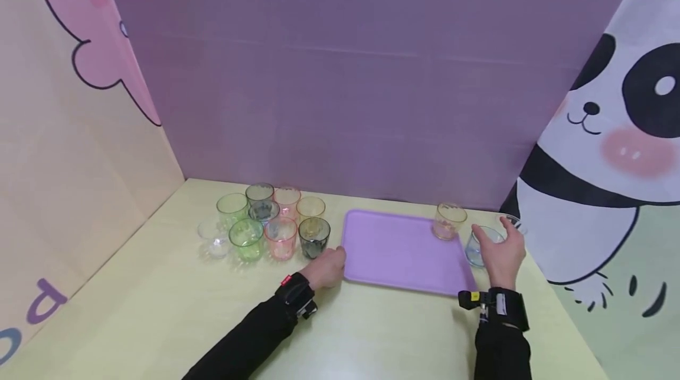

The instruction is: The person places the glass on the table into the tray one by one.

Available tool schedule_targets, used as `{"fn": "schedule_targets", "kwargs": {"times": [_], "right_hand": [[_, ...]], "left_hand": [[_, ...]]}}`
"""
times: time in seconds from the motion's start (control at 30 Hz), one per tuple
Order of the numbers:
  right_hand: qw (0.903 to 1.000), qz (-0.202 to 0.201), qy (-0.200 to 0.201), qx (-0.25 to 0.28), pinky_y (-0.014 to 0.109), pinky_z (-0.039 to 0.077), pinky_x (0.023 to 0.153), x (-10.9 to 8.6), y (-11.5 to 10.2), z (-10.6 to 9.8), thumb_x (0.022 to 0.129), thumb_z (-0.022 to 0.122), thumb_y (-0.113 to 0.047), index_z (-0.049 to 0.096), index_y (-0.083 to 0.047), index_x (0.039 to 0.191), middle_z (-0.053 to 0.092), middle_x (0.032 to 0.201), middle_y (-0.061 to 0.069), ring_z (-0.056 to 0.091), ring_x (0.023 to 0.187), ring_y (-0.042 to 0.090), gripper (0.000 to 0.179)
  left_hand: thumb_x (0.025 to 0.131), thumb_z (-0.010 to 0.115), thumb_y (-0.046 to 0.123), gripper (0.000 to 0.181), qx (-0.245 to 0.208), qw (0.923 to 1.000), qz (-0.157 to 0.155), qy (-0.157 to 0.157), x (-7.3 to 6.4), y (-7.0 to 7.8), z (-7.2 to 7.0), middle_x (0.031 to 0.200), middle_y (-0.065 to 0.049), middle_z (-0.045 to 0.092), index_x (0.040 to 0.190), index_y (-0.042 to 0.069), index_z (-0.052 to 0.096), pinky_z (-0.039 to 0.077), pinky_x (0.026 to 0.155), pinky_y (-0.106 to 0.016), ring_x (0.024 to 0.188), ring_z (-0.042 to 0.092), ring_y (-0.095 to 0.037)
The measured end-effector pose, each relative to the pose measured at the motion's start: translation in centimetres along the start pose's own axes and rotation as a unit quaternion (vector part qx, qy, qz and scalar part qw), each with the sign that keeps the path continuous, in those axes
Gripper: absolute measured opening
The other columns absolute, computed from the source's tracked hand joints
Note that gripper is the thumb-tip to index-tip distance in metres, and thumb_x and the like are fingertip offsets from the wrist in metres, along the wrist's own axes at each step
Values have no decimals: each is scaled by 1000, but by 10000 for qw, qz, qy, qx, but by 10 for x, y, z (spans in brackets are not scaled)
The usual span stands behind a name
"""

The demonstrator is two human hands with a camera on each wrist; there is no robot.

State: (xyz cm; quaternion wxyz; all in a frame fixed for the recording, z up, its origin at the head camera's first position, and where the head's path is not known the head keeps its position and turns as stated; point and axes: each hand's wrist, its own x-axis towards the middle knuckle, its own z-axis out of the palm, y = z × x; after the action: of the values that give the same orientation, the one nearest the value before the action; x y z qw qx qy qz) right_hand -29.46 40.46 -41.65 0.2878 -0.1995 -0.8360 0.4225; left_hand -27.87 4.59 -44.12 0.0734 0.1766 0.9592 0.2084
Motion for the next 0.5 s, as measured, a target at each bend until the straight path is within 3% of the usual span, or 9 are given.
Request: {"fn": "schedule_targets", "kwargs": {"times": [0.2,0.5], "right_hand": [[9984,-108,-249,-489,54,19,105,44,66,17,66,66,-58,24,-27,141,20,147,14,17,134,34,91],[9943,221,-996,-306,62,22,97,9,21,1,66,71,-50,11,-16,144,10,147,23,14,131,42,104]], "left_hand": [[84,52,5,29,-66,10000,-15,-71,2,2,-2,85,-15,59,109,-8,50,46,55,-27,68,53,-19],[82,53,4,34,-87,9999,-72,-32,0,0,0,87,-16,60,113,-9,48,47,58,-29,69,54,-20]]}}
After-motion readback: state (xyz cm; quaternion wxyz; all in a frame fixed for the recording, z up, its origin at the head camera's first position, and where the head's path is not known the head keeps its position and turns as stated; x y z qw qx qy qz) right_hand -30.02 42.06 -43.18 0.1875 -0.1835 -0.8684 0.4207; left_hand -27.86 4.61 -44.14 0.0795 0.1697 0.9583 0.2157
